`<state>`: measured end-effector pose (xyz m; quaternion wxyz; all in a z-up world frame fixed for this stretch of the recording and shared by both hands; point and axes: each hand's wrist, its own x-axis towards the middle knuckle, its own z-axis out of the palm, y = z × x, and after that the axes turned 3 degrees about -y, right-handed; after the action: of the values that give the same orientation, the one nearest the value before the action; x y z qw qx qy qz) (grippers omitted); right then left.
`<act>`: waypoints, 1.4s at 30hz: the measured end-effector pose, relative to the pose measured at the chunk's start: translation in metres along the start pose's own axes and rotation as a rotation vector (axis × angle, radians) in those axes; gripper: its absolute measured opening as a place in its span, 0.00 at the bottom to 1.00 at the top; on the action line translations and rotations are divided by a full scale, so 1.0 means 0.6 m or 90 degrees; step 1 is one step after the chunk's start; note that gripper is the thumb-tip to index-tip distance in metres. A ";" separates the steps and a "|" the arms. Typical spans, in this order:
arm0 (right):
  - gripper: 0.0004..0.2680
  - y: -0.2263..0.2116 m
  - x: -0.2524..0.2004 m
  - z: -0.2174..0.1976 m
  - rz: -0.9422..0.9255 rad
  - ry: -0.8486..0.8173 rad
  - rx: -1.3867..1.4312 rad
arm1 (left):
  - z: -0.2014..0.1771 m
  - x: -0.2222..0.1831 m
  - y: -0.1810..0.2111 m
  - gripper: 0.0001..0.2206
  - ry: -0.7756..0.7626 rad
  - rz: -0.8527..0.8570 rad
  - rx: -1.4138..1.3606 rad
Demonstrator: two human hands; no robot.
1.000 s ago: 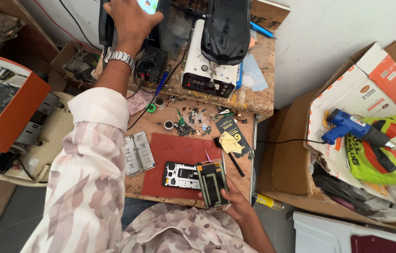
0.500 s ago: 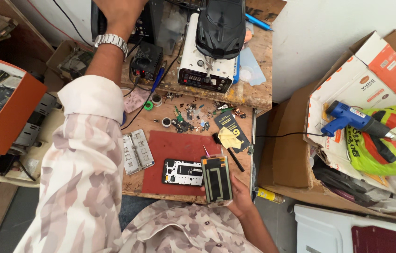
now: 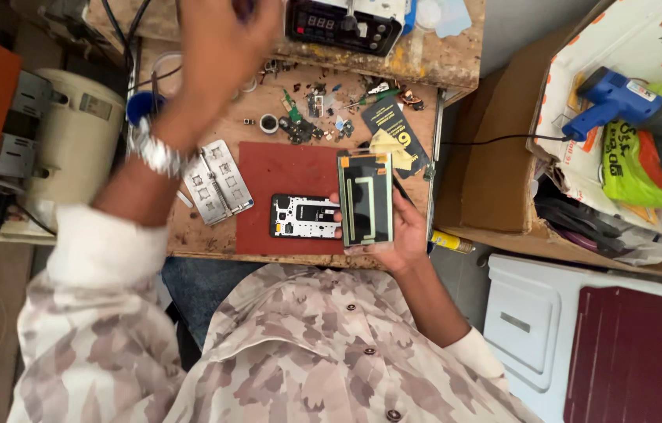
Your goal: The person uses a screwdriver to remove screws from a disassembled smartphone chassis. They then pick up a smartphone screen assembly and align it with the chassis, connecting the internal ribbon cables and securing the screen in place.
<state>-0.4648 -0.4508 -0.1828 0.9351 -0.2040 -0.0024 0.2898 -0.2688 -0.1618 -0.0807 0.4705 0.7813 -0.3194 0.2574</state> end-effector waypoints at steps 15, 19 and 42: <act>0.25 0.009 0.070 0.044 -0.201 -0.201 -1.415 | 0.070 -0.373 0.057 0.13 -0.154 -0.785 -0.672; 0.25 0.032 0.078 0.047 -0.215 -0.232 -1.386 | 0.071 -0.433 0.051 0.14 -0.122 -0.759 -0.933; 0.25 0.047 0.117 0.140 0.042 -0.292 -1.563 | 0.089 -0.405 0.104 0.50 -0.188 -0.187 -0.088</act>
<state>-0.4318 -0.3595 -0.1249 0.0972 -0.8859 -0.4286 0.1484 -0.4708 -0.1695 -0.2387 0.5035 0.8144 -0.2845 0.0466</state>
